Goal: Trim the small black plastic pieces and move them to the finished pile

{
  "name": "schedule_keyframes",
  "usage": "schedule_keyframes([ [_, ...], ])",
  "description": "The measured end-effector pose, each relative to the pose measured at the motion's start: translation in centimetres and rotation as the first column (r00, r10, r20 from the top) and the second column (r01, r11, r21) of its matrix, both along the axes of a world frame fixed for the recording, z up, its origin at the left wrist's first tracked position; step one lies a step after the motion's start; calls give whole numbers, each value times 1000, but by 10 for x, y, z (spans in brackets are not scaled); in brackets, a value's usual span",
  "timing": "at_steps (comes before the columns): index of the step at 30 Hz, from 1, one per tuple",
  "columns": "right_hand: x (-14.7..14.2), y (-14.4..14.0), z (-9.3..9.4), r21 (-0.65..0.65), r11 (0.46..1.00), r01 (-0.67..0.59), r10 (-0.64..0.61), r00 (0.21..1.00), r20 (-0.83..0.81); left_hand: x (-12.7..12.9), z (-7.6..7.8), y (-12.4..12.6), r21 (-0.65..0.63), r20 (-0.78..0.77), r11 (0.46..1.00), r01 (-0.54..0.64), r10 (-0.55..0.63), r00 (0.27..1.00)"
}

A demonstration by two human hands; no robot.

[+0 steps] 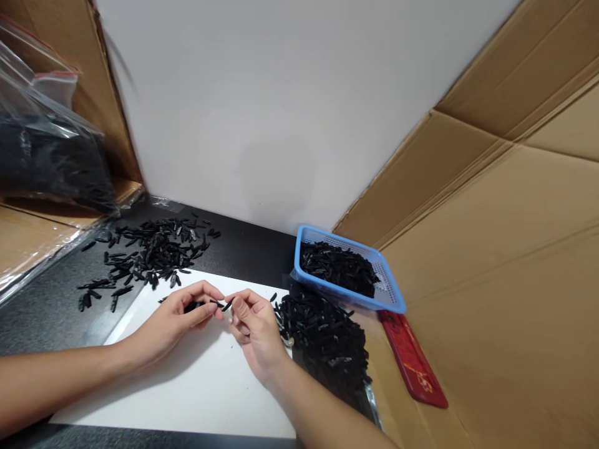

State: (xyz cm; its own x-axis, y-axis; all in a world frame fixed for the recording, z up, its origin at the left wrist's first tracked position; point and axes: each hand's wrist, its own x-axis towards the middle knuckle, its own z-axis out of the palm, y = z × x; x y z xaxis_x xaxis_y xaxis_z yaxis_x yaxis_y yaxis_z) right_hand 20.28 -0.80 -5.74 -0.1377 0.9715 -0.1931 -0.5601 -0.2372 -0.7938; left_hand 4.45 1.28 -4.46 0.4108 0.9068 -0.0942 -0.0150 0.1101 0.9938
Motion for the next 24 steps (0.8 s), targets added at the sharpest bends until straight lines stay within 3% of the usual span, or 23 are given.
schedule_keyframes([
  [15,1,0,-3,6,1000,4,-5,1000,29,0,2,-1,25,-10,996,-91,91,996],
  [24,1,0,-2,8,1000,0,-1,1000,28,0,0,-1,-6,46,996,-86,86,995],
])
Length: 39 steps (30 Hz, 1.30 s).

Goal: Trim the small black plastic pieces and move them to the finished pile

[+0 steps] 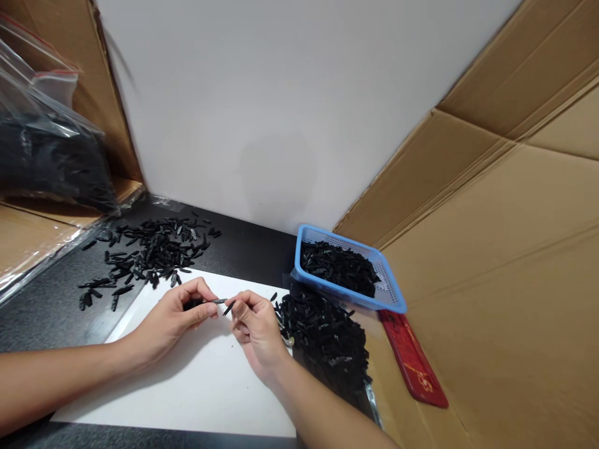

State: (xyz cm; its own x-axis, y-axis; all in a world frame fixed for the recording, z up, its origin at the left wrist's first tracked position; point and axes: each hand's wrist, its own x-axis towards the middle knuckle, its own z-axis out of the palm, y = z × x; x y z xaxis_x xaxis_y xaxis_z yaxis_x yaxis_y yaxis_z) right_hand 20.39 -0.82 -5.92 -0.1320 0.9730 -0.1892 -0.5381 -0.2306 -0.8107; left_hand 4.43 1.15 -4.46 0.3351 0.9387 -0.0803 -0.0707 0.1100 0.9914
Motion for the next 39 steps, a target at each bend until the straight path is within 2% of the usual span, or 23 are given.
schedule_keyframes([
  [6,-1,-1,5,25,999,-44,45,997,-67,-1,-1,1,18,1,1000,25,-25,1000],
  [11,-1,0,5,23,998,-54,55,997,-52,-1,-2,0,21,-7,999,25,-25,1000],
  [18,-1,1,5,6,1000,2,-2,999,-51,-1,-2,0,12,7,1000,25,-25,1000],
  [23,-6,-4,3,59,998,-26,19,992,127,-2,-1,0,28,22,998,61,-62,998],
  [27,-6,-7,0,137,990,-22,-21,953,303,-2,3,-1,23,-36,995,98,-97,995],
  [29,-5,-9,-1,188,982,-28,-50,916,398,-1,4,-1,-6,-62,995,97,-97,993],
  [31,-4,-10,-1,233,972,-27,-82,892,444,0,4,0,-63,-48,997,48,-51,998],
  [35,-4,-10,-2,241,971,4,-96,923,372,2,6,2,-149,52,988,-52,60,997],
  [39,-4,-8,-4,222,975,11,-87,938,335,3,10,0,-229,132,973,18,13,991],
])
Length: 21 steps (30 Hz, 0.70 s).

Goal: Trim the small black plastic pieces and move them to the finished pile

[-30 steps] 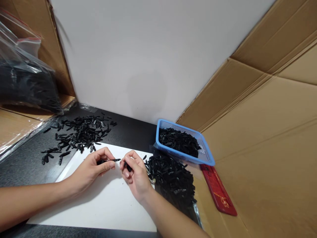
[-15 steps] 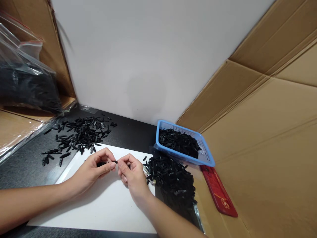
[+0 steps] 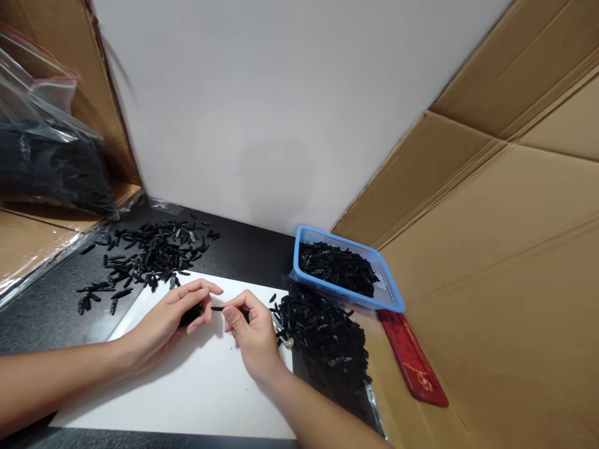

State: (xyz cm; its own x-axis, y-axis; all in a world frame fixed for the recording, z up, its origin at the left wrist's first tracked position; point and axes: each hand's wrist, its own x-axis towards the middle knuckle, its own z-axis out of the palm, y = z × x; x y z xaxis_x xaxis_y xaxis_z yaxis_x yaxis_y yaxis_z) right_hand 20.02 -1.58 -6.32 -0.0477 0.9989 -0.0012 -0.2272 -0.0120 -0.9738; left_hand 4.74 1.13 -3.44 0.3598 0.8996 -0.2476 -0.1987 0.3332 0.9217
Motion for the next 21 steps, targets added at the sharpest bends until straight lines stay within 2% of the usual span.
schedule_keyframes([
  [3,1,2,1,7,1000,25,-25,1000,2,0,1,-3,-62,30,995,79,-77,997],
  [6,1,3,2,9,999,48,-48,999,-18,0,-2,-3,-40,46,992,123,-121,992],
  [15,4,6,-4,33,996,79,-80,996,41,1,-9,-2,16,37,996,85,-85,996],
  [21,2,6,4,-65,997,-39,24,975,-223,0,-11,-1,84,-16,992,99,-98,995],
])
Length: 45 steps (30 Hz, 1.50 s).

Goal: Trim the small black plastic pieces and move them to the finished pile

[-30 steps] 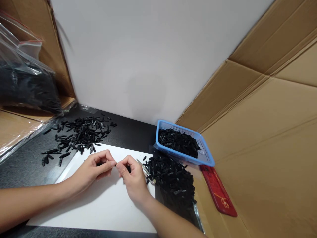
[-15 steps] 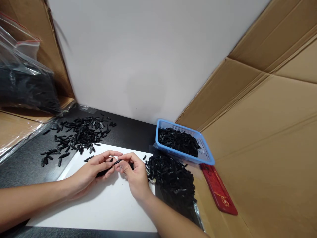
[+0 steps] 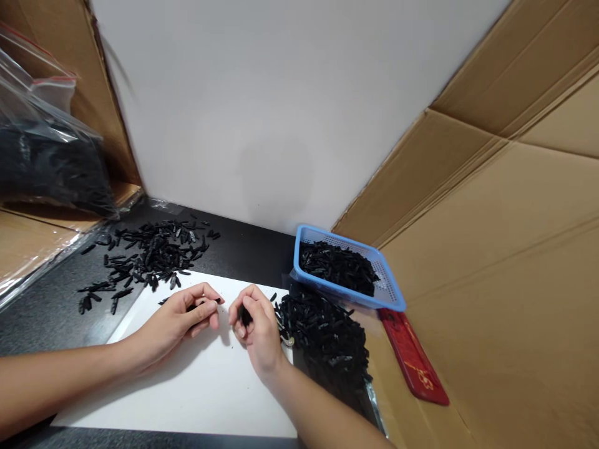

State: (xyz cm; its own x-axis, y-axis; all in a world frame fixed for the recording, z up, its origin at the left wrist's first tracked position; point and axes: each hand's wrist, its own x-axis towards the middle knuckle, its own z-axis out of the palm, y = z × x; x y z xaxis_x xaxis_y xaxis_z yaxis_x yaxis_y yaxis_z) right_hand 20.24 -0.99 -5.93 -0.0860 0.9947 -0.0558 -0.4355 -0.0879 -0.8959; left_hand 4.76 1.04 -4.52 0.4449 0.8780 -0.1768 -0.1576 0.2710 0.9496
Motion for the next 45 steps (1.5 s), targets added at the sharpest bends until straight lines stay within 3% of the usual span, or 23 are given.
schedule_keyframes([
  [13,-3,4,-5,-79,993,-86,92,992,82,0,4,-4,-37,41,992,118,-117,992],
  [23,-2,4,-1,-97,995,-3,3,1000,1,-2,7,-5,-160,47,978,134,-128,991],
  [34,0,5,1,-124,992,3,-7,1000,-28,0,-1,-3,-115,68,985,126,-119,991],
  [40,3,6,1,-152,988,-20,11,998,-60,-2,0,-3,-108,115,981,163,-150,982],
  [45,4,5,0,-145,989,-40,30,997,-70,0,0,-3,-94,107,988,126,-115,988],
])
